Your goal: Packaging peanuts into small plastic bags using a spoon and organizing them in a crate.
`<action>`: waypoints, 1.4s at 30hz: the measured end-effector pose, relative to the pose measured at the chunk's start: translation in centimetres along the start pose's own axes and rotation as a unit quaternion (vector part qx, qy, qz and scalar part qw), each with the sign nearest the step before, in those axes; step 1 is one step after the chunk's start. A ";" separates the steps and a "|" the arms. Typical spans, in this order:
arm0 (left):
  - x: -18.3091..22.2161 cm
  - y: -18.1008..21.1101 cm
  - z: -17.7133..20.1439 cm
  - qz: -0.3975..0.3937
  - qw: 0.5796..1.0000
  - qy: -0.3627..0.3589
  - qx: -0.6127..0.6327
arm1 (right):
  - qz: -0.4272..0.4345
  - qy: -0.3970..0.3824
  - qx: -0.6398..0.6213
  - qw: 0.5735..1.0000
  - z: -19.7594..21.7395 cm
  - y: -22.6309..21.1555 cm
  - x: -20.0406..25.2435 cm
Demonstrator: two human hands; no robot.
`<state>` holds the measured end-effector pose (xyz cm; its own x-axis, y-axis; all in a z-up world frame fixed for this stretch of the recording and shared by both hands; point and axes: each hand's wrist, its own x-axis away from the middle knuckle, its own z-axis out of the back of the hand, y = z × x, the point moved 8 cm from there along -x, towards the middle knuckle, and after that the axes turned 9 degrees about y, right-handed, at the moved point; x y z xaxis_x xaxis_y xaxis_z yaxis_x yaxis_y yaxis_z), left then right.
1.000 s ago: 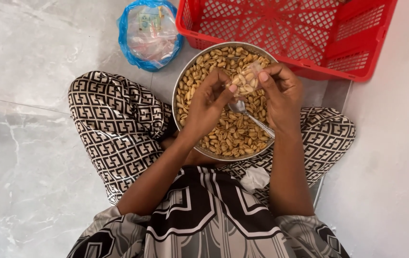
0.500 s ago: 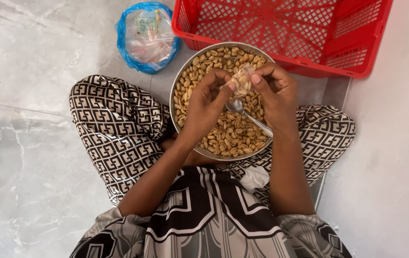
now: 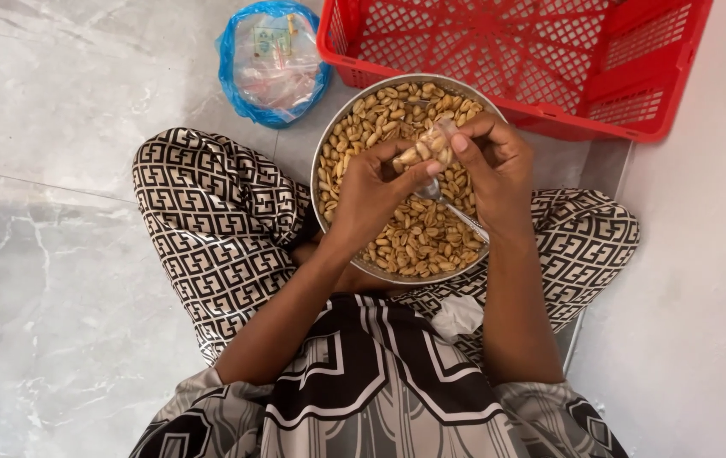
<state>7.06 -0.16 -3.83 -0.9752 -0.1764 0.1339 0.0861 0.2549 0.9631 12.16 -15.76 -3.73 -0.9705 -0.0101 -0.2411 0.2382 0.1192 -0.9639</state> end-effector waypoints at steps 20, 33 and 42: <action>-1.1 -1.4 0.8 0.030 0.992 0.024 0.117 | 0.048 -0.052 -0.004 0.997 -0.2 -1.0 -0.5; -1.0 -0.2 1.2 -0.069 0.997 0.006 0.045 | -0.037 0.008 0.038 0.999 0.8 1.5 0.4; -0.2 -1.0 2.6 0.051 0.996 -0.041 -0.056 | 0.013 -0.003 0.143 0.990 -2.7 -2.4 2.1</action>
<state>6.62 2.15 -5.39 -0.9732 -0.0765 0.2168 0.2027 0.1591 0.9662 9.48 -13.42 -1.64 -0.9637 -0.0174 -0.2665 0.2656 -0.1669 -0.9495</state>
